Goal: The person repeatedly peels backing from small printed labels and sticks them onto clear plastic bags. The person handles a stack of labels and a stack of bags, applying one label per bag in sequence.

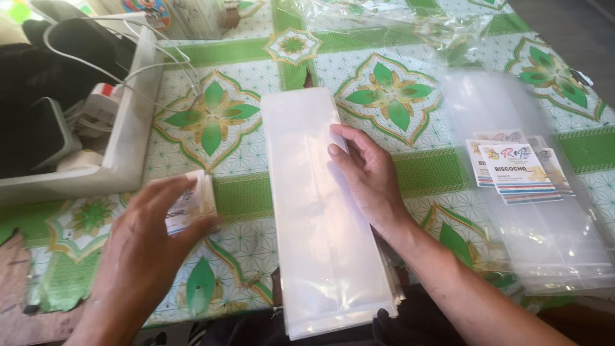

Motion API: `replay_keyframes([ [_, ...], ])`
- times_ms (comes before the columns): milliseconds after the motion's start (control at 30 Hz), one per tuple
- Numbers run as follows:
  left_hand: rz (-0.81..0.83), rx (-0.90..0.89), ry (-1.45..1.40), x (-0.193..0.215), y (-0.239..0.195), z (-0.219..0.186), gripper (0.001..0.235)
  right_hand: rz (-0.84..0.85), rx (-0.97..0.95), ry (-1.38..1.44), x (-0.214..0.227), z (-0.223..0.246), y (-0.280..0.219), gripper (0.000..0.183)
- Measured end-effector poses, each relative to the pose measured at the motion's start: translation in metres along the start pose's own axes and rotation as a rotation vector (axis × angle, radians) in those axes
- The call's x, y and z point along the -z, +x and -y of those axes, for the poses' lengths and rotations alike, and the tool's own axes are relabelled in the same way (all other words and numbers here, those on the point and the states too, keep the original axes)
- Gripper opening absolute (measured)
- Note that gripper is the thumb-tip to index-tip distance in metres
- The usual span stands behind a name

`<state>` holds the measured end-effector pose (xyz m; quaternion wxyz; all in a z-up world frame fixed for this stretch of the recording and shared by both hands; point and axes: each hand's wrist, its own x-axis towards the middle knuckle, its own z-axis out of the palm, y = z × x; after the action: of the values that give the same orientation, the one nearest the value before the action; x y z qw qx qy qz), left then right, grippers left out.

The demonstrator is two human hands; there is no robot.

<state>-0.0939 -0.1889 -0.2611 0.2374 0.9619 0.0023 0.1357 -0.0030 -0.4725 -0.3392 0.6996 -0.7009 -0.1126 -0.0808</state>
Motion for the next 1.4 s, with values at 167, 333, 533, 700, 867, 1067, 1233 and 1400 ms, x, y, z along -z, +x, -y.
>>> replay_keyframes([
  [167,0.073,-0.002,-0.160,0.018,-0.009,0.016,0.036,-0.039,0.053,-0.014,-0.005,0.008,-0.001,0.035],
  [333,0.062,0.153,-0.105,0.026,-0.007,0.011,0.022,-0.056,0.018,-0.045,-0.006,0.009,-0.001,0.031],
  [533,-0.465,-0.199,0.096,0.022,-0.006,-0.031,0.012,-0.006,-0.057,-0.158,-0.004,0.049,0.004,0.028],
  [700,-0.284,0.191,-0.843,-0.026,0.007,-0.094,0.015,0.085,0.000,-0.076,-0.006,0.101,0.004,0.011],
  [867,-0.029,0.434,-1.392,-0.051,0.012,-0.122,0.025,0.125,-0.078,0.016,-0.017,0.122,-0.014,0.010],
  [1067,0.055,0.409,-1.558,-0.045,0.013,-0.112,0.032,0.174,-0.219,-0.010,-0.007,0.132,-0.009,0.015],
  [1233,0.017,0.378,-1.485,-0.042,0.014,-0.104,0.026,0.183,-0.190,-0.081,-0.013,0.141,-0.007,0.015],
  [1400,-0.032,0.296,-1.362,-0.037,0.015,-0.114,0.024,0.123,-0.182,-0.188,-0.015,0.151,-0.011,0.015],
])
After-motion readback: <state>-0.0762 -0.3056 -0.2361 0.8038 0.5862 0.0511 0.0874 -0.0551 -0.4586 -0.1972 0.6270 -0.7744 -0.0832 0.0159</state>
